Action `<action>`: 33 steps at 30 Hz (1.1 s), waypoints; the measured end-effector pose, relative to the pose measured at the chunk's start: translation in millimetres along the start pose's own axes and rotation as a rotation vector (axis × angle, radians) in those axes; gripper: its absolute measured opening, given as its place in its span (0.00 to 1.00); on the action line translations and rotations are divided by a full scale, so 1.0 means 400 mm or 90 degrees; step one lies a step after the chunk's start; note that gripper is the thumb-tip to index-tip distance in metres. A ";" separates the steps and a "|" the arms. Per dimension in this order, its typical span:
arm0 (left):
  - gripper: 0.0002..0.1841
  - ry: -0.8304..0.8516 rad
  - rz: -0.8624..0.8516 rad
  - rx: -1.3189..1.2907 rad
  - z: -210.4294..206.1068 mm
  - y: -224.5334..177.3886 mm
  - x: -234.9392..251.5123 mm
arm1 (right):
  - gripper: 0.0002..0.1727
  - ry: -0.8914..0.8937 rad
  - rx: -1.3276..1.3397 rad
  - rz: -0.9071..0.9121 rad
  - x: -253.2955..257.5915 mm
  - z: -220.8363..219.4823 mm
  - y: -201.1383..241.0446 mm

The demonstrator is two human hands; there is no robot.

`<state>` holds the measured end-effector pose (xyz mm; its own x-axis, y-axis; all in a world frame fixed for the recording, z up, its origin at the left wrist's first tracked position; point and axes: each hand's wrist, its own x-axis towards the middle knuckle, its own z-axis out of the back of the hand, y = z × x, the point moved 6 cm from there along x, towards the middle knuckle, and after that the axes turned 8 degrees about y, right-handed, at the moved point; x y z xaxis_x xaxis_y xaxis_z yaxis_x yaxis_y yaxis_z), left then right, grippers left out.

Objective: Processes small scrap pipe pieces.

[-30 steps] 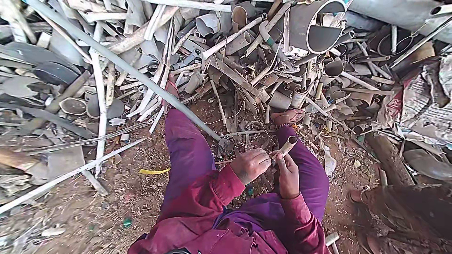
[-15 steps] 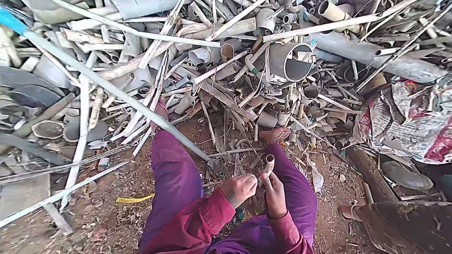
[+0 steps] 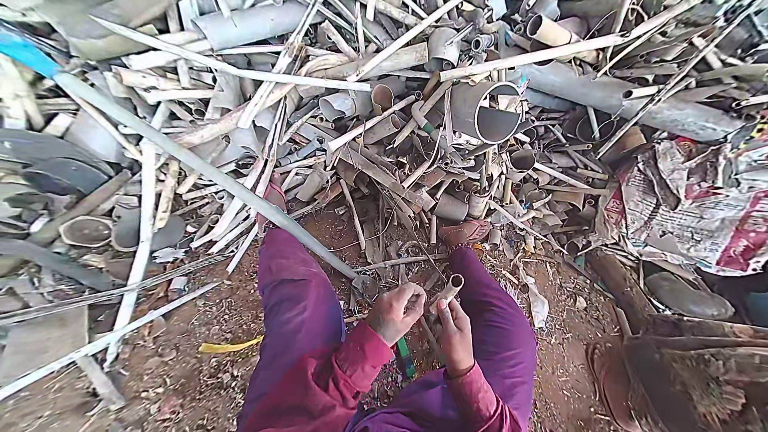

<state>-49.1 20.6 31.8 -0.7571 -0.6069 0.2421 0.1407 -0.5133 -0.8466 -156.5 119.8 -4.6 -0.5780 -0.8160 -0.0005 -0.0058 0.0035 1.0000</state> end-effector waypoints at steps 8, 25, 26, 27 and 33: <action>0.08 -0.006 -0.192 0.039 -0.031 -0.021 -0.011 | 0.13 -0.045 0.049 -0.012 0.011 0.020 0.000; 0.07 -0.001 -0.188 0.068 -0.026 -0.020 -0.016 | 0.12 -0.027 0.038 -0.046 0.013 0.015 -0.020; 0.07 -0.010 -0.179 0.078 -0.027 -0.020 -0.016 | 0.13 -0.024 0.018 -0.048 0.013 0.016 -0.017; 0.08 -0.016 -0.174 0.087 -0.028 -0.022 -0.015 | 0.14 -0.023 0.004 -0.052 0.012 0.019 -0.013; 0.10 0.069 -0.161 0.190 -0.038 -0.039 -0.020 | 0.18 0.015 -0.048 -0.090 0.013 0.023 0.001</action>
<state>-54.8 42.7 36.0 -0.8525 -0.3793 0.3598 0.1086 -0.8017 -0.5878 -167.0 120.7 -4.4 -0.5568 -0.8184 -0.1419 -0.0236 -0.1552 0.9876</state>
